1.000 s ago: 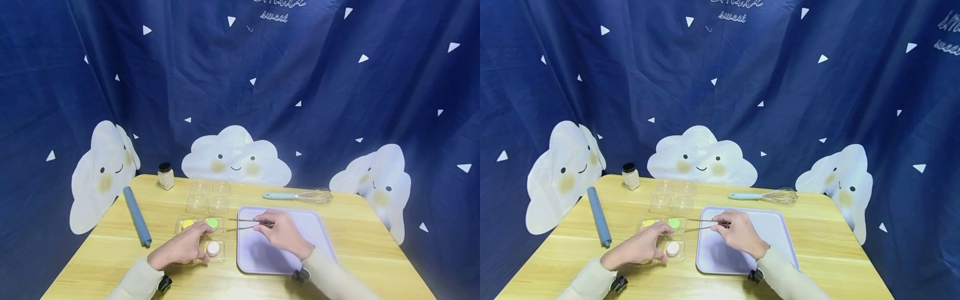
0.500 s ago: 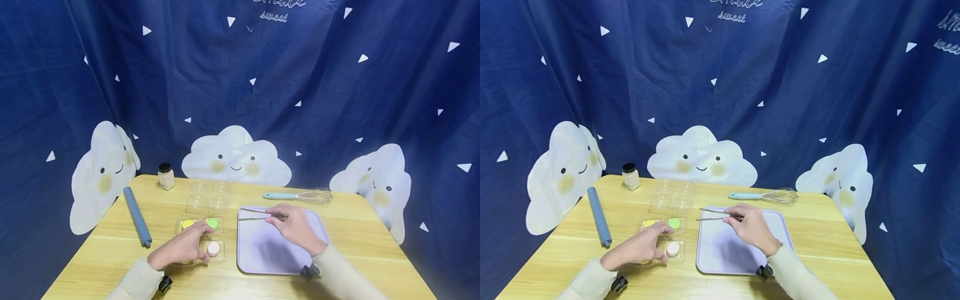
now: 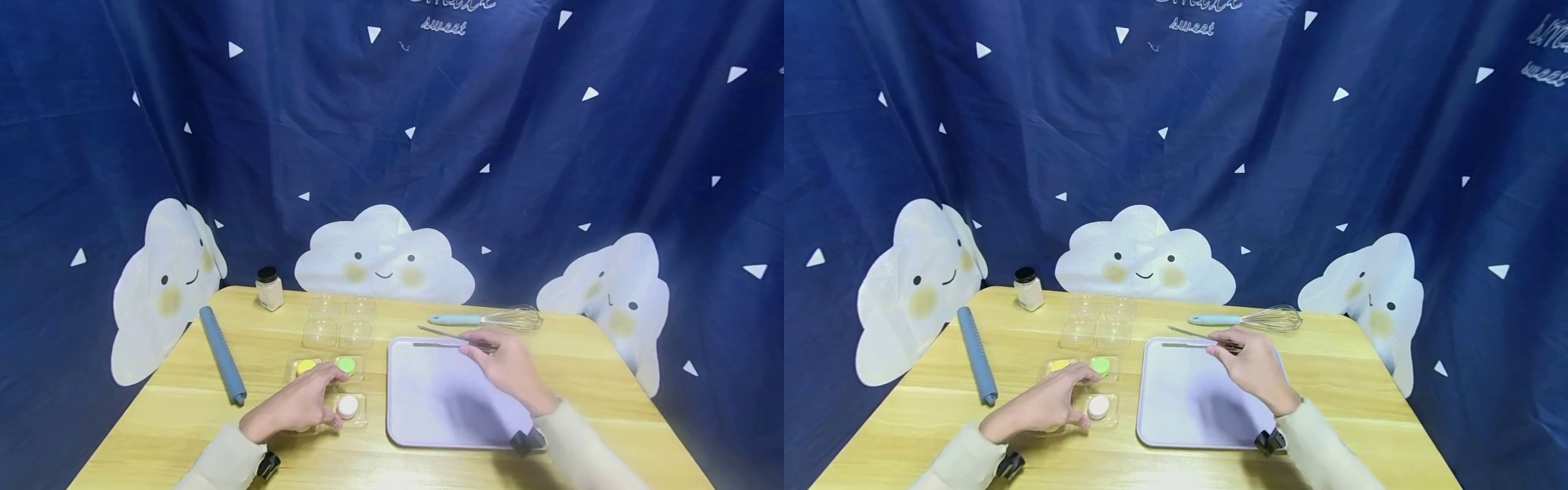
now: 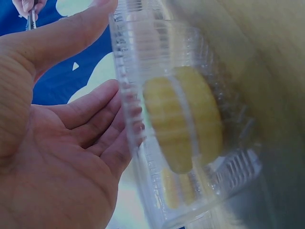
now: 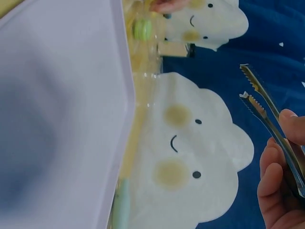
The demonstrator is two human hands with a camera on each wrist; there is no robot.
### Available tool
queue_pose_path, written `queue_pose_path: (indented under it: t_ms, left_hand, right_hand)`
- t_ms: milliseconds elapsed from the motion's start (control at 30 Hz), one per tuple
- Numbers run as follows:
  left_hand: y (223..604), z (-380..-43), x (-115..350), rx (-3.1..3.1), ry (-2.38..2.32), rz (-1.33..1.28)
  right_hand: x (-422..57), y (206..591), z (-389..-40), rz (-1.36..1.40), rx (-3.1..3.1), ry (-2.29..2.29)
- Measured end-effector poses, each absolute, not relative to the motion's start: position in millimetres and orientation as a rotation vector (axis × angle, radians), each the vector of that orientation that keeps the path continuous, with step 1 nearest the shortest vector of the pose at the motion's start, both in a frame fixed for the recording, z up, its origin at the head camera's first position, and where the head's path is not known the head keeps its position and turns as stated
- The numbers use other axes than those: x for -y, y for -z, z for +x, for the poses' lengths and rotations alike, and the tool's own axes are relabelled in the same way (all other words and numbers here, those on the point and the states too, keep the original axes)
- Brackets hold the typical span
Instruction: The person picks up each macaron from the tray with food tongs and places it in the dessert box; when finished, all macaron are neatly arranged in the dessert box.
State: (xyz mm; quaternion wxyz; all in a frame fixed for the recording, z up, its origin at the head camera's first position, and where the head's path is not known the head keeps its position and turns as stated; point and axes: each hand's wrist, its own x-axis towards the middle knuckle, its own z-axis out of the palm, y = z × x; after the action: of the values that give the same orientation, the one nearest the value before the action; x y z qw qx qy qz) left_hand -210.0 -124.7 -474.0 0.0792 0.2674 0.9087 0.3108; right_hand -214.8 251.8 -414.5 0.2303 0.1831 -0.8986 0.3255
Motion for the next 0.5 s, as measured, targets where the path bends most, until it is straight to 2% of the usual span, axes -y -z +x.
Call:
queue_pose_path:
  t_ms: [500]
  left_hand:
    - [474.1, -209.5, 124.8, -2.73, -0.921, 0.808]
  right_hand:
    - [-284.7, 405.7, -213.8, 0.363, 2.382, -0.852]
